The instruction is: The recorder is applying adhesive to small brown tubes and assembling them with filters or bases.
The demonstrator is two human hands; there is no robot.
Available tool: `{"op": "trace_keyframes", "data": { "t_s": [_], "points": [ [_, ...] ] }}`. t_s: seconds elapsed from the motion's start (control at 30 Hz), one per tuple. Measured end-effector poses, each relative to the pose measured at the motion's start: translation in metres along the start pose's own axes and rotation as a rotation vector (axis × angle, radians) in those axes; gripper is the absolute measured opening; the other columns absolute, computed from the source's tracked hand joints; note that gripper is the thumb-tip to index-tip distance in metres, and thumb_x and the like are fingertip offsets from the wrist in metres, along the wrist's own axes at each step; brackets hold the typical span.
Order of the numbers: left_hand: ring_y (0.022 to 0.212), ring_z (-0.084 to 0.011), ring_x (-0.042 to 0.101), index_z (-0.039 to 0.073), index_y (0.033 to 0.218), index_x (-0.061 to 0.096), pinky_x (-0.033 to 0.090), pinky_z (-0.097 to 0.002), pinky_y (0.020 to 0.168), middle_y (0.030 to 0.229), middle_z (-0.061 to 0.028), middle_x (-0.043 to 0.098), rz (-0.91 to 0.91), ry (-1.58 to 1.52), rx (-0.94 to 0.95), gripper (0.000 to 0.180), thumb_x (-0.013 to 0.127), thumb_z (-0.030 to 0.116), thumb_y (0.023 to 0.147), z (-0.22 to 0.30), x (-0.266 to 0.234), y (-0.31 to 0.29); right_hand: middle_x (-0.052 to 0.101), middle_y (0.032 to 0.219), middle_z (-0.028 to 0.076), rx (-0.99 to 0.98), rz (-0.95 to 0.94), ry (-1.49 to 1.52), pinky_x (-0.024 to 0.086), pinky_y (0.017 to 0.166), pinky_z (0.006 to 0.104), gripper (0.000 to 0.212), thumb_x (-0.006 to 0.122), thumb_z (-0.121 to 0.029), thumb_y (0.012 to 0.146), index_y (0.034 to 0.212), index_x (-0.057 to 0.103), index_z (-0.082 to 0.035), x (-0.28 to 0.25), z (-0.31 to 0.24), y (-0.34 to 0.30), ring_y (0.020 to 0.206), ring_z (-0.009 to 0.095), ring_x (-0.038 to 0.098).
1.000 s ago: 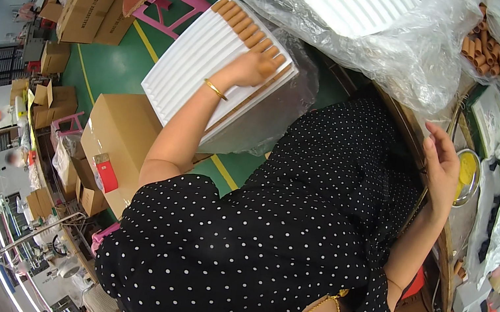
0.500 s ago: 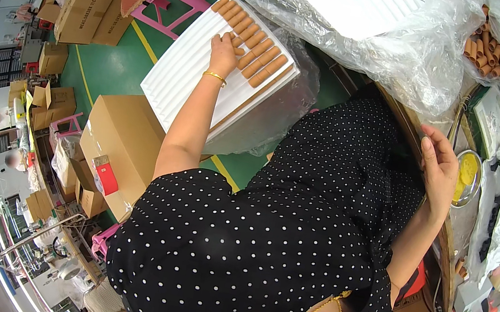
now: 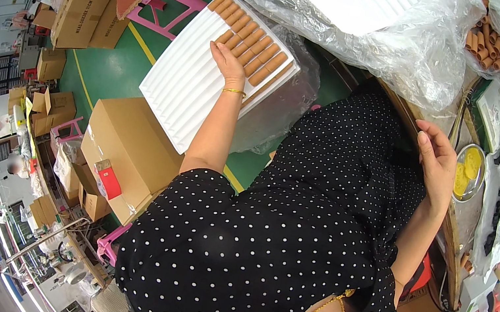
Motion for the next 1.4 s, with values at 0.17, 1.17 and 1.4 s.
{"op": "trace_keyframes", "data": {
  "t_s": [0.17, 1.17, 1.4],
  "points": [
    [0.131, -0.0323, 0.020, -0.011, 0.132, 0.021, 0.014, -0.0356, 0.108, 0.140, -0.0250, 0.021, -0.042, 0.045, 0.046, 0.061, 0.030, 0.036, 0.095, -0.003, -0.003, -0.004, 0.052, 0.080, -0.007, 0.061, -0.034, 0.013, 0.032, 0.059, 0.0152, 0.025, 0.059, -0.015, 0.086, 0.106, 0.059, -0.001, 0.006, -0.003, 0.000, 0.067, 0.002, 0.039],
    [0.093, -0.0286, 0.051, -0.005, 0.116, 0.044, 0.041, -0.0376, 0.086, 0.117, -0.0185, 0.046, 0.160, -0.094, 0.183, 0.048, 0.032, 0.036, 0.094, 0.066, 0.033, 0.161, 0.052, 0.075, -0.006, 0.040, 0.110, 0.029, 0.037, 0.060, 0.0157, 0.018, 0.060, -0.011, 0.084, 0.099, 0.061, -0.002, -0.010, -0.005, -0.020, 0.066, 0.002, 0.044],
    [0.076, -0.0109, 0.056, 0.000, 0.100, 0.060, 0.045, -0.0226, 0.070, 0.087, -0.0051, 0.062, -0.641, -0.340, 0.761, 0.021, 0.060, 0.012, 0.082, 0.291, 0.174, 0.031, 0.050, 0.066, -0.004, -0.005, 0.262, 0.148, 0.035, 0.051, 0.0183, 0.018, 0.050, -0.017, 0.090, 0.084, 0.059, -0.002, -0.030, 0.011, -0.039, 0.056, 0.003, 0.042]
  ]
}}
Point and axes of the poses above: each hand's wrist, its own y-axis towards the middle knuckle, its own x-axis out of the palm, z = x × y, the point moved 1 cm from there along y, towards the middle knuckle
